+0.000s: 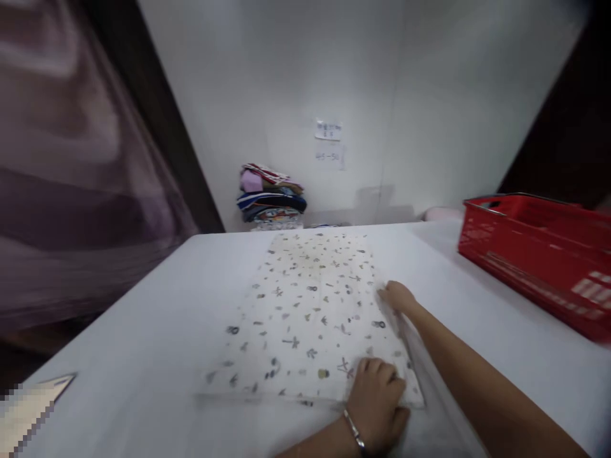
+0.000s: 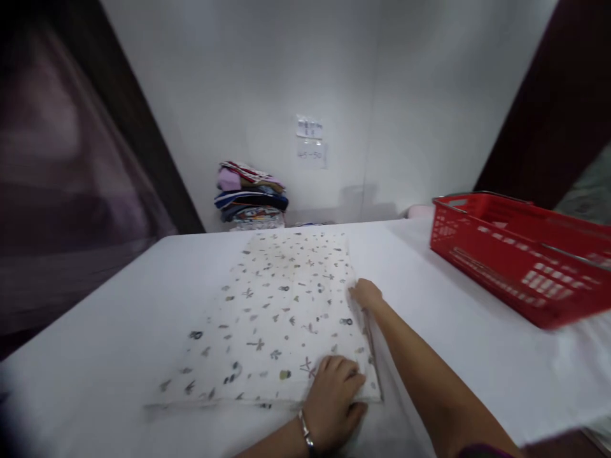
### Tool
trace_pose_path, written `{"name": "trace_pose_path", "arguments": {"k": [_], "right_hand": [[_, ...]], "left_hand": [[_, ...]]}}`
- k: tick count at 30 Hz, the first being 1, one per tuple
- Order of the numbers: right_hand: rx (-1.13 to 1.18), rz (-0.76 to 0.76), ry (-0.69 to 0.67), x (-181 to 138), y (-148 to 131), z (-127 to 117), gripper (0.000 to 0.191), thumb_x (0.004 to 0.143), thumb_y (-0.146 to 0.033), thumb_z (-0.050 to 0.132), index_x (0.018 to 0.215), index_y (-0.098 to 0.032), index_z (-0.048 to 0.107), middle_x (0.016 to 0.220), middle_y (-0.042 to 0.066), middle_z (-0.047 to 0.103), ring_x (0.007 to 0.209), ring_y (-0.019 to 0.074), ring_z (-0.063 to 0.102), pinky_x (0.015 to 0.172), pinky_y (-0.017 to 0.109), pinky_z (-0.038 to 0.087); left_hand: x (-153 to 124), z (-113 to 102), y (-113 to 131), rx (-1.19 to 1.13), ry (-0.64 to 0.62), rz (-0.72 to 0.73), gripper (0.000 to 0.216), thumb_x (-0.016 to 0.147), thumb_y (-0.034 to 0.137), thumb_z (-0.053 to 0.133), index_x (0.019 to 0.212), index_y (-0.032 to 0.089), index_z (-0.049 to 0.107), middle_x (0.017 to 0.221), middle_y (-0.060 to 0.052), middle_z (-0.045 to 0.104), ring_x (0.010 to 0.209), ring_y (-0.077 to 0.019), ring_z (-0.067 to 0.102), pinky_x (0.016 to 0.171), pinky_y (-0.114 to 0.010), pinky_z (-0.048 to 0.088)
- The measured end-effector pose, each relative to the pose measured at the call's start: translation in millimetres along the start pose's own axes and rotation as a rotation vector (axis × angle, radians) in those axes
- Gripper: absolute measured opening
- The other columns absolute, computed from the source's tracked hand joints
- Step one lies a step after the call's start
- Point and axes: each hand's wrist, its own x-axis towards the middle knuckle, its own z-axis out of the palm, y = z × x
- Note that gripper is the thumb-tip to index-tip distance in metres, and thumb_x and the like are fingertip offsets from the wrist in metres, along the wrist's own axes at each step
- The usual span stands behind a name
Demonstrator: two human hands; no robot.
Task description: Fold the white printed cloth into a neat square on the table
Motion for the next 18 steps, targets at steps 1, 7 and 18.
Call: {"name": "trace_pose_path", "arguments": {"k": [1, 7, 18], "right_hand": [[-0.004, -0.012, -0.004, 0, 0, 0, 0.026, 0.078, -0.035, 0.052, 0.083, -0.012, 0.063, 0.09, 0.016, 0.066, 0.08, 0.022, 0.062, 0.058, 0.026, 0.04], [0.079, 0.008, 0.046, 7, 12, 16, 0.045, 0.081, -0.04, 0.044, 0.114, -0.011, 0.051, 0.097, 0.017, 0.065, 0.082, 0.0241, 0.063, 0.063, 0.028, 0.044], [-0.12, -0.069, 0.074, -18, 9, 23, 0.059, 0.088, -0.044, 0.015, 0.133, -0.009, 0.031, 0.097, 0.021, 0.063, 0.088, 0.0321, 0.062, 0.075, 0.041, 0.045]], "left_hand": [[-1, 3, -1, 0.017, 0.01, 0.016, 0.028, 0.072, 0.038, 0.062, 0.094, 0.022, 0.055, 0.102, -0.003, 0.057, 0.098, -0.0216, 0.045, 0.084, -0.037, 0.033], [4, 31, -16, 0.175, 0.074, 0.131, 0.034, 0.069, 0.048, 0.062, 0.087, 0.02, 0.055, 0.093, -0.002, 0.061, 0.09, -0.0196, 0.048, 0.07, -0.035, 0.031], [1, 28, -12, 0.311, 0.098, 0.183, 0.032, 0.076, 0.05, 0.053, 0.09, 0.021, 0.057, 0.099, 0.002, 0.062, 0.087, -0.0181, 0.052, 0.067, -0.033, 0.034]]}}
